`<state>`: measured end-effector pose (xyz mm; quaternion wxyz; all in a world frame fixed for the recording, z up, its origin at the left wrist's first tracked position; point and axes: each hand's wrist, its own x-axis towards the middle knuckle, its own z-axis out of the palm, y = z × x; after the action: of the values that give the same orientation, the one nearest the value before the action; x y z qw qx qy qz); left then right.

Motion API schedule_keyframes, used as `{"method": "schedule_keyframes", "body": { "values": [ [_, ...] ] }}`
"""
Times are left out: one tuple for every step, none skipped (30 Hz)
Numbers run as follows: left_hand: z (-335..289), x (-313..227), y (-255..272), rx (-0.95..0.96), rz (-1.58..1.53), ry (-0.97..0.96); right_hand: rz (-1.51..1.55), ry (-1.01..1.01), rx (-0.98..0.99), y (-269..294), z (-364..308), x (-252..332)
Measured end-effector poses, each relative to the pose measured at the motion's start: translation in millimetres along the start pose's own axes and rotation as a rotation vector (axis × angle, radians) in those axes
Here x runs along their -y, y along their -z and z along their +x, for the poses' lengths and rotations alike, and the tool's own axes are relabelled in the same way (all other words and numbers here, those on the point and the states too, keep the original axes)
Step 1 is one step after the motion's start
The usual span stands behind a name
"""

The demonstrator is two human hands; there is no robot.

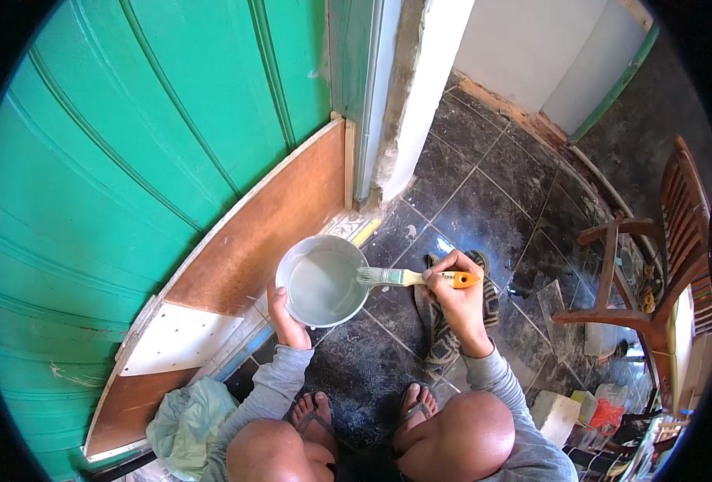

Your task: The person paints a door frame with white paint using a paintbrush.

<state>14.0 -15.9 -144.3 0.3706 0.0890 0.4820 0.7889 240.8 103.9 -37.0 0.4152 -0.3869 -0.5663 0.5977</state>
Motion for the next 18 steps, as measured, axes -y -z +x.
{"method": "schedule_keyframes", "body": {
  "values": [
    [0, 0, 0, 0.004, 0.0, -0.004, 0.005, -0.003, -0.008, 0, 0, 0],
    [-1, -1, -1, -0.012, 0.0, -0.006, 0.037, -0.035, -0.017, -2, -1, 2],
    [-2, -2, -3, -0.026, 0.0, -0.005, 0.037, -0.031, -0.02, -1, -1, 1],
    [-3, -3, -7, -0.022, -0.001, -0.005, 0.044, -0.015, -0.025, -1, -2, -2],
    [-4, -5, -10, -0.021, -0.002, -0.008, 0.052, 0.0, -0.03, 0, -1, -4],
    [-4, -7, -10, -0.024, 0.0, -0.013, 0.054, 0.0, -0.029, -1, -1, -4],
    [-3, -7, -8, -0.024, 0.003, -0.014, 0.071, -0.012, -0.047, -2, -1, -4],
    [-2, -6, -3, -0.014, 0.029, -0.021, 0.088, -0.025, -0.064, -3, -1, -5],
    [0, -5, -2, -0.004, 0.053, -0.027, 0.088, -0.026, -0.066, -3, -1, -5],
    [0, -5, -1, -0.004, 0.053, -0.026, 0.106, -0.034, -0.08, -3, -1, -6],
    [0, -5, -1, -0.011, 0.045, -0.019, 0.124, -0.043, -0.094, -2, -1, -7],
    [0, -5, -1, -0.019, 0.037, -0.012, 0.124, -0.044, -0.094, -2, -1, -9],
    [0, -4, 0, -0.019, 0.038, -0.011, 0.128, -0.038, -0.107, -1, -1, -11],
    [1, -3, 1, -0.032, 0.035, -0.011, 0.131, -0.032, -0.121, 0, -1, -14],
    [1, -3, 1, -0.043, 0.033, -0.011, 0.132, -0.032, -0.124, 3, 1, -18],
    [1, -3, 1, -0.039, 0.035, -0.009, 0.181, -0.039, -0.152, 7, 4, -22],
    [1, -3, 0, -0.074, 0.017, -0.008, 0.231, -0.044, -0.18, 9, 6, -24],
    [1, -3, 0, -0.109, 0.001, -0.007, 0.267, -0.032, -0.206, 10, 9, -24]
  ]
}}
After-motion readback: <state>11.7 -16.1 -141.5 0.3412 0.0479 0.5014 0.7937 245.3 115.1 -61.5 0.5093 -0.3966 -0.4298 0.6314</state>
